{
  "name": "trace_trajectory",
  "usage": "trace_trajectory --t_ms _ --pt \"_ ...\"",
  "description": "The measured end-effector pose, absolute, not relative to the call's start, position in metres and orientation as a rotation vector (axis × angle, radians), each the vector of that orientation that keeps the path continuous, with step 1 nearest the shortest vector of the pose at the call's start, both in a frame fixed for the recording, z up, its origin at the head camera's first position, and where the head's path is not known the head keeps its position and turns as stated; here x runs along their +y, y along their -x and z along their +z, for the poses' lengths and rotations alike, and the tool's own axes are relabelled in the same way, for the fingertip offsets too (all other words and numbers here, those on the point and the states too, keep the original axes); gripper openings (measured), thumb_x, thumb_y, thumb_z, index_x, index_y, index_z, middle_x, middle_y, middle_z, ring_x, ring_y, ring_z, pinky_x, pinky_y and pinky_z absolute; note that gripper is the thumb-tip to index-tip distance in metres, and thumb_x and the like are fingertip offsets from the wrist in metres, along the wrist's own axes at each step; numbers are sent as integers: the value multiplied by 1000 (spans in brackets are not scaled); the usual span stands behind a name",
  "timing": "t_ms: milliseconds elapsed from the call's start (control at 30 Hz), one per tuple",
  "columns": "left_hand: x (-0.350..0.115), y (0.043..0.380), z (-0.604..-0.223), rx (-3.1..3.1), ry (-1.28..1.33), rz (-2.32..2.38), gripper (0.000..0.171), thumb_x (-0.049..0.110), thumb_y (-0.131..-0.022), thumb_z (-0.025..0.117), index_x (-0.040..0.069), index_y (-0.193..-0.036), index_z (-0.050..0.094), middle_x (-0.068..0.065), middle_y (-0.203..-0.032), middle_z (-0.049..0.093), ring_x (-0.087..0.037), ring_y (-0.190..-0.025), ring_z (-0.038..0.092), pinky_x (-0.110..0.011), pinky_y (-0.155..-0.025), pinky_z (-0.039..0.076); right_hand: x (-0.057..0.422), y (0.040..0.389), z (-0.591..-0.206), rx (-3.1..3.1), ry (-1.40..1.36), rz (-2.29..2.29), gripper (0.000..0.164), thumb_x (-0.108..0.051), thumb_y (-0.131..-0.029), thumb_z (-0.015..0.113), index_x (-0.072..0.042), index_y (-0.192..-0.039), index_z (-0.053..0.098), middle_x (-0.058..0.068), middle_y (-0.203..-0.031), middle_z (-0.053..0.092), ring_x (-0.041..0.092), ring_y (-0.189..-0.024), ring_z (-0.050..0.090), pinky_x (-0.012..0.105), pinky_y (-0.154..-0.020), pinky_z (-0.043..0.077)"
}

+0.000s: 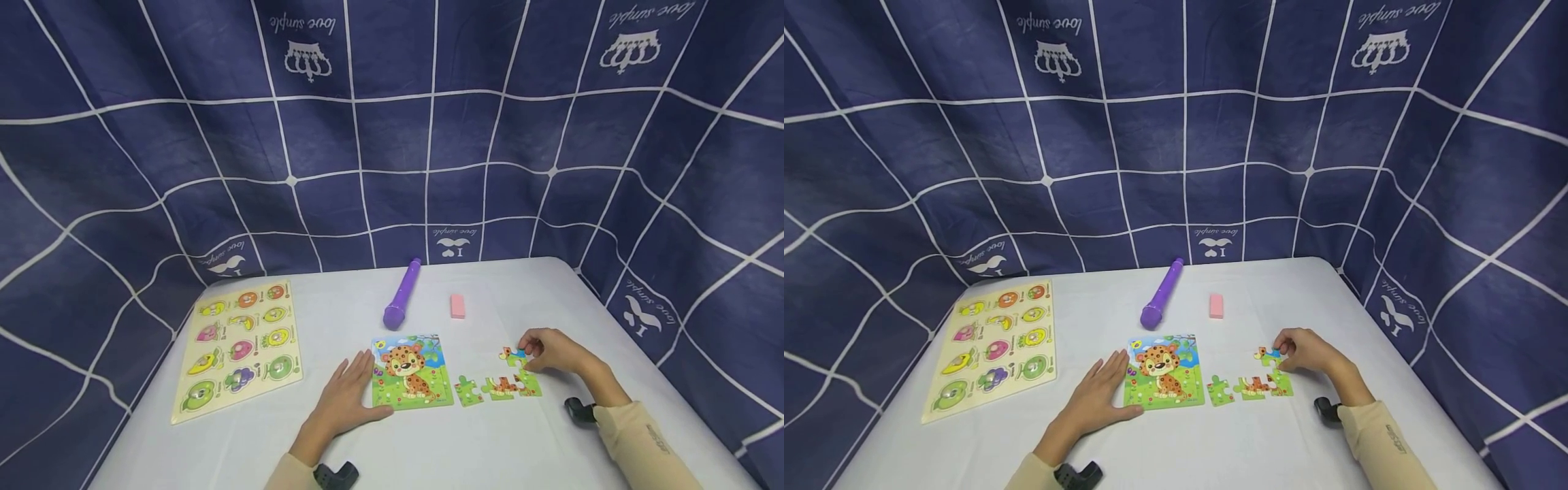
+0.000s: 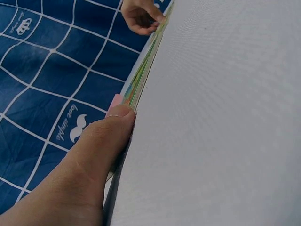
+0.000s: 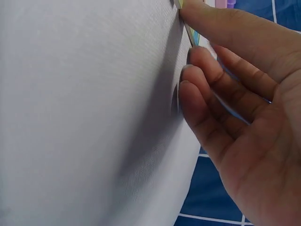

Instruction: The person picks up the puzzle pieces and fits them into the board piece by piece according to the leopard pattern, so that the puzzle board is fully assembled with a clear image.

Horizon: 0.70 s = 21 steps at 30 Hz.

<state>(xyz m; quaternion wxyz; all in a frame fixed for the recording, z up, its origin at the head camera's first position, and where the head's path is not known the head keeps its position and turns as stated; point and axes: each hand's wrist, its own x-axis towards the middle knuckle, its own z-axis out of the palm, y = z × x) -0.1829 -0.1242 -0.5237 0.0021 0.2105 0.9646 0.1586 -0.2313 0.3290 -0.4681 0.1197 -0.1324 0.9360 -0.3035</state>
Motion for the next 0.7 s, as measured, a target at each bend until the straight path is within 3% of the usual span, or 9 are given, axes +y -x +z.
trace_trajectory --t_ms 167,400,700 --pt "-125 184 -526 3032 -658 486 115 86 -71 50 7 -153 29 -6 -162 25 -22 -151 22 -46 -124 18 327 231 -466 2735 385 -859 45 -12 -69 86 -3 -107 65 2 -83 56 10 -73 49 21 -60 42" --pt "-124 184 -527 3030 -658 482 115 86 -72 49 8 -153 28 -6 -162 25 -22 -151 22 -46 -124 18 324 234 -463 2687 357 -836 37 -7 -66 86 -6 -97 65 3 -81 54 15 -74 49 23 -60 40" --pt "-124 183 -525 3028 -660 491 115 86 -72 50 8 -153 28 -6 -162 24 -23 -151 22 -46 -124 17 326 235 -465 2701 410 -905 42 -7 -63 87 -6 -94 59 4 -81 54 13 -71 49 21 -59 42"
